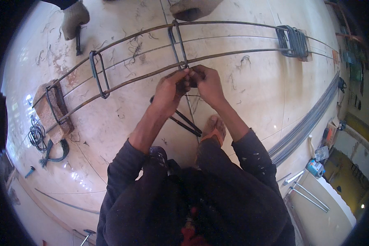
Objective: The person sits on the floor and uses pliers to twist wire ties around a metal rebar cage structure. They repeatedly pick up wire pieces, wrap them around the rebar intersections, and twist them tight to secure the frame.
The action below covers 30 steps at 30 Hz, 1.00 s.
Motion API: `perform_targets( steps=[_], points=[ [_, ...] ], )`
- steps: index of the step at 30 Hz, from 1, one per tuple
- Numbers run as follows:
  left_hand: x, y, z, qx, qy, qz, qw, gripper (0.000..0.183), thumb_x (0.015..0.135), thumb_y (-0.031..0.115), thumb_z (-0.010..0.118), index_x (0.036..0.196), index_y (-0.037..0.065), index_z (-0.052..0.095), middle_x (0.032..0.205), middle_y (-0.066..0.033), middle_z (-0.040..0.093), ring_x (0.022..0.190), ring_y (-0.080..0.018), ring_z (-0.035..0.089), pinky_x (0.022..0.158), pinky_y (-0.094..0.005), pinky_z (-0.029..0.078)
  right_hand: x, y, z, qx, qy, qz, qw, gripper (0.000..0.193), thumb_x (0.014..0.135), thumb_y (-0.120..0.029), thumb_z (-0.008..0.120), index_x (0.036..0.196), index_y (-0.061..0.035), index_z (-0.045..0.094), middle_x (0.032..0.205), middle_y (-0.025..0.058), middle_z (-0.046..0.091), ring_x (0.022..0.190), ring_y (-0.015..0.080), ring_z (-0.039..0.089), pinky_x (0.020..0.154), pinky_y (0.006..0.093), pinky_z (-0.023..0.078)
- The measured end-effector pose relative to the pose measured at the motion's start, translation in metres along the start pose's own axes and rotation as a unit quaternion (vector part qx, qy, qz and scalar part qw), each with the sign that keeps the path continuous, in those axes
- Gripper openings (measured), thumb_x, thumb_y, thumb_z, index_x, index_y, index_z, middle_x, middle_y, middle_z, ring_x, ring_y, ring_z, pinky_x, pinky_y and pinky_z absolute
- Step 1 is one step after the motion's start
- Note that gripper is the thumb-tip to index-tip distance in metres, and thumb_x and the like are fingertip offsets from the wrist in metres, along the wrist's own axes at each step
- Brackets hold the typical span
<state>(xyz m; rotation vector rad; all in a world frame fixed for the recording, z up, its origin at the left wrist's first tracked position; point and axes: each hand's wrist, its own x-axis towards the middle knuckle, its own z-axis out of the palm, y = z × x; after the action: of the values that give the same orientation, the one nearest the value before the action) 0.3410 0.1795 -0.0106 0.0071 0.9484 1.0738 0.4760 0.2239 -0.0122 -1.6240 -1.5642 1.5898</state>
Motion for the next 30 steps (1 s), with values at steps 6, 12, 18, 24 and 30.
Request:
perform_targets(
  steps=[6, 12, 18, 24, 30],
  points=[
    [-0.009, 0.019, -0.011, 0.328, 0.016, 0.109, 0.938, 0.03, 0.091, 0.026, 0.06, 0.095, -0.003, 0.065, 0.079, -0.005, 0.062, 0.074, -0.0106, 0.054, 0.068, -0.0253, 0.043, -0.005, 0.004, 0.001, 0.256, -0.076, 0.125, 0.956, 0.032, 0.096, -0.019, 0.055, 0.11, 0.009, 0.054, 0.092, 0.0153, 0.067, 0.08, 0.021, 0.067, 0.076, 0.0321, 0.056],
    [0.008, -0.012, -0.028, 0.262, 0.016, 0.149, 0.953, 0.045, 0.092, 0.035, 0.059, 0.109, -0.007, 0.062, 0.093, -0.0139, 0.068, 0.084, -0.0174, 0.063, 0.075, -0.0289, 0.049, -0.014, -0.004, 0.008, 0.307, -0.061, 0.174, 0.934, 0.035, 0.094, -0.02, 0.058, 0.113, 0.0087, 0.05, 0.094, 0.0152, 0.065, 0.086, 0.0238, 0.067, 0.079, 0.0345, 0.057],
    [0.007, -0.021, -0.025, 0.25, -0.018, 0.218, 0.943, 0.035, 0.091, 0.02, 0.06, 0.112, -0.008, 0.06, 0.096, -0.0152, 0.066, 0.089, -0.0188, 0.062, 0.077, -0.0296, 0.049, -0.01, 0.018, -0.004, 0.163, -0.041, 0.093, 0.981, 0.042, 0.087, -0.022, 0.069, 0.111, 0.0086, 0.052, 0.1, 0.0138, 0.063, 0.087, 0.0212, 0.065, 0.08, 0.0316, 0.053],
    [-0.008, -0.021, -0.014, 0.032, -0.046, 0.064, 0.996, 0.036, 0.092, 0.008, 0.054, 0.127, -0.003, 0.052, 0.098, -0.0083, 0.059, 0.081, -0.0119, 0.054, 0.074, -0.026, 0.047, -0.034, 0.064, -0.018, 0.036, 0.117, 0.099, 0.988, 0.039, 0.086, -0.024, 0.068, 0.113, 0.0022, 0.057, 0.099, 0.0124, 0.064, 0.087, 0.0206, 0.064, 0.08, 0.0329, 0.051],
    [-0.036, -0.011, -0.026, 0.018, -0.05, 0.028, 0.998, 0.043, 0.088, -0.001, 0.046, 0.13, -0.001, 0.05, 0.091, -0.001, 0.051, 0.055, -0.0046, 0.039, 0.042, -0.0188, 0.029, -0.109, 0.039, 0.024, -0.418, -0.121, 0.035, 0.9, 0.049, 0.085, -0.032, 0.065, 0.121, -0.0032, 0.051, 0.111, 0.0187, 0.056, 0.105, 0.0336, 0.059, 0.086, 0.0414, 0.048]
  ],
)
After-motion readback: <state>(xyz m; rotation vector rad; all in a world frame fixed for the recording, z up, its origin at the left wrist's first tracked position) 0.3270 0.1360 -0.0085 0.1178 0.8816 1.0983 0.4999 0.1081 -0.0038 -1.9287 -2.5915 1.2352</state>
